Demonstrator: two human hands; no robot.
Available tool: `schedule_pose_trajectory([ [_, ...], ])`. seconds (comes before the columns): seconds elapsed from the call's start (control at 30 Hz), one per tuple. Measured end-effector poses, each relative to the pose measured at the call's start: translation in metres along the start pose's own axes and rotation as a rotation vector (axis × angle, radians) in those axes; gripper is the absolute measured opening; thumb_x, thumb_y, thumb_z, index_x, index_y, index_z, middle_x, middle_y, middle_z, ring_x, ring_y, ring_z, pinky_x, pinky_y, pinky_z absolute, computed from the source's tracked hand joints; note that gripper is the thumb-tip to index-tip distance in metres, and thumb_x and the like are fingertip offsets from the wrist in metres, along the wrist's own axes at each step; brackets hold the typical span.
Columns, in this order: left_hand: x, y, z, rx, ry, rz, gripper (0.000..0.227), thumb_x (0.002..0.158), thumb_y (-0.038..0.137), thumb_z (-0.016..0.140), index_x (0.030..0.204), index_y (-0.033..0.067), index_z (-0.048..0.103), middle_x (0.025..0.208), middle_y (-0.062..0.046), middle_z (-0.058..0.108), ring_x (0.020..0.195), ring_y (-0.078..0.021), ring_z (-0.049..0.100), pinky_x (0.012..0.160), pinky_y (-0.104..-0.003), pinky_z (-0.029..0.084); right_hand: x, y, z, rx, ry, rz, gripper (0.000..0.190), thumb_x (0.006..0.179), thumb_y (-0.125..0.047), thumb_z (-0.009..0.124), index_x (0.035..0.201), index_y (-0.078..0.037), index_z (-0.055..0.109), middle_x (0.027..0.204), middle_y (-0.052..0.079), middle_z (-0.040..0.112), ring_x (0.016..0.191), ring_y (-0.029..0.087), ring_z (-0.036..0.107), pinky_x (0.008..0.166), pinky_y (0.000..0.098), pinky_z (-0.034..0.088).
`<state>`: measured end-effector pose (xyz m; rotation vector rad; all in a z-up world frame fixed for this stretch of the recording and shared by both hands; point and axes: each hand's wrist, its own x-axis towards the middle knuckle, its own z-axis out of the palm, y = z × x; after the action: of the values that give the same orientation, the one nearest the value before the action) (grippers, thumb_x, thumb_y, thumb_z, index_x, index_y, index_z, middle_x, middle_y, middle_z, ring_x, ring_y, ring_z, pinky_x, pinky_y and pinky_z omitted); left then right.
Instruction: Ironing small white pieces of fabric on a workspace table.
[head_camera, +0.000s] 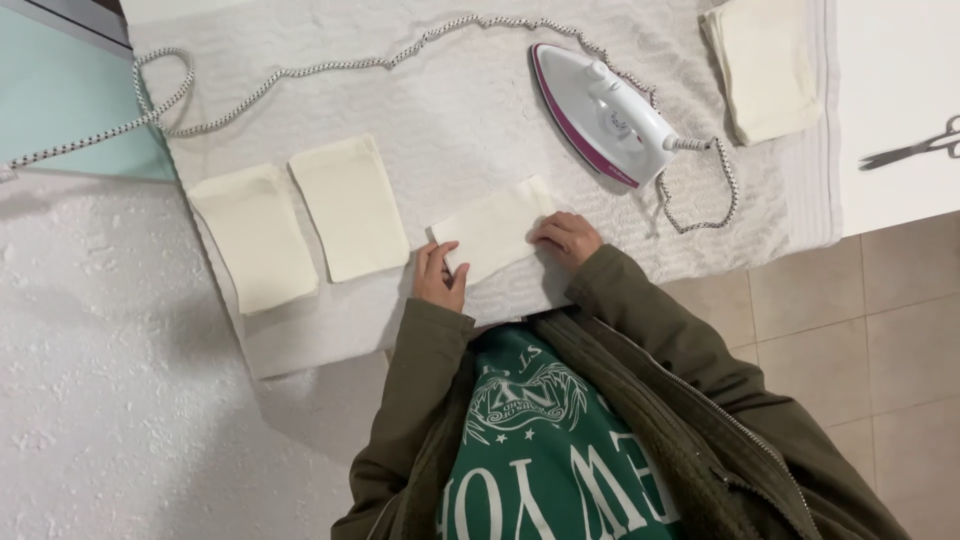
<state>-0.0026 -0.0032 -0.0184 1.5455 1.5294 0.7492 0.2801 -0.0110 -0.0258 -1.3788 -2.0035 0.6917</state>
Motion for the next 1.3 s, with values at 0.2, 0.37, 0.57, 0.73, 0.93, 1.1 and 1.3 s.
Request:
schedule_pose_trajectory([
  [0.2,0.003,0.004,-0.004,-0.029,-0.026,0.016,0.044,0.085,0.002,0.079,0.126,0.009,0.066,0.129,-0.011,0.054,0.08,-0.0193,0.062,0.068,-0.029,0.056,-0.078,0.013,-0.058,0.052,0.241,0.202,0.022,0.091,0.005,0.073,0.112,-0.002,0.071,0.116,0.016,0.068,0.107,0.029,0.069,0.088,0.0351,0.063],
  [0.37,0.004,0.008,-0.005,0.005,-0.064,0.031,0.046,0.085,0.003,0.079,0.128,0.0101,0.066,0.126,-0.01,0.055,0.08,-0.0196,0.06,0.067,-0.03,0.056,-0.204,0.015,-0.107,-0.197,0.555,0.482,0.018,0.1,0.005,0.072,0.115,-0.006,0.069,0.112,0.014,0.068,0.1,0.026,0.069,0.084,0.0353,0.06],
  [0.57,0.008,0.007,-0.005,0.012,-0.038,0.104,0.047,0.086,0.003,0.078,0.13,0.0101,0.065,0.125,-0.011,0.054,0.084,-0.0198,0.06,0.067,-0.03,0.055,-0.242,0.017,-0.13,-0.46,0.449,0.745,0.01,0.106,0.002,0.068,0.104,-0.008,0.07,0.111,0.015,0.07,0.093,0.027,0.069,0.078,0.0385,0.058],
  [0.73,0.011,0.014,-0.008,-0.009,-0.051,0.074,0.043,0.09,0.003,0.075,0.131,0.0103,0.066,0.123,-0.011,0.055,0.077,-0.0198,0.058,0.066,-0.031,0.053,-0.112,0.027,-0.076,-0.1,0.303,0.64,0.027,0.097,-0.006,0.072,0.124,-0.005,0.069,0.119,0.013,0.074,0.104,0.023,0.072,0.091,0.0377,0.062],
  [0.93,0.013,-0.001,-0.003,0.017,0.005,0.075,0.042,0.094,0.004,0.074,0.134,0.0118,0.066,0.128,-0.012,0.057,0.077,-0.0189,0.058,0.069,-0.032,0.053,0.028,0.039,0.002,0.042,0.12,0.387,0.054,0.089,-0.017,0.081,0.133,-0.002,0.055,0.108,0.015,0.073,0.094,0.028,0.073,0.082,0.038,0.061],
  [1.1,0.008,-0.007,0.002,-0.051,0.063,0.062,0.054,0.087,-0.003,0.072,0.138,0.0128,0.063,0.137,-0.014,0.057,0.082,-0.0209,0.061,0.072,-0.032,0.054,0.065,0.025,0.007,-0.075,-0.054,0.464,0.067,0.086,-0.01,0.081,0.142,-0.002,0.045,0.091,0.016,0.069,0.08,0.035,0.066,0.073,0.0461,0.055],
  [1.3,0.033,0.013,0.007,-0.123,0.106,0.081,0.064,0.087,-0.007,0.07,0.146,0.0136,0.056,0.142,-0.014,0.053,0.088,-0.0218,0.063,0.076,-0.031,0.057,0.111,0.007,-0.034,-0.265,0.181,0.126,0.062,0.083,-0.003,0.082,0.138,-0.004,0.054,0.111,0.018,0.062,0.101,0.034,0.062,0.089,0.0435,0.052],
])
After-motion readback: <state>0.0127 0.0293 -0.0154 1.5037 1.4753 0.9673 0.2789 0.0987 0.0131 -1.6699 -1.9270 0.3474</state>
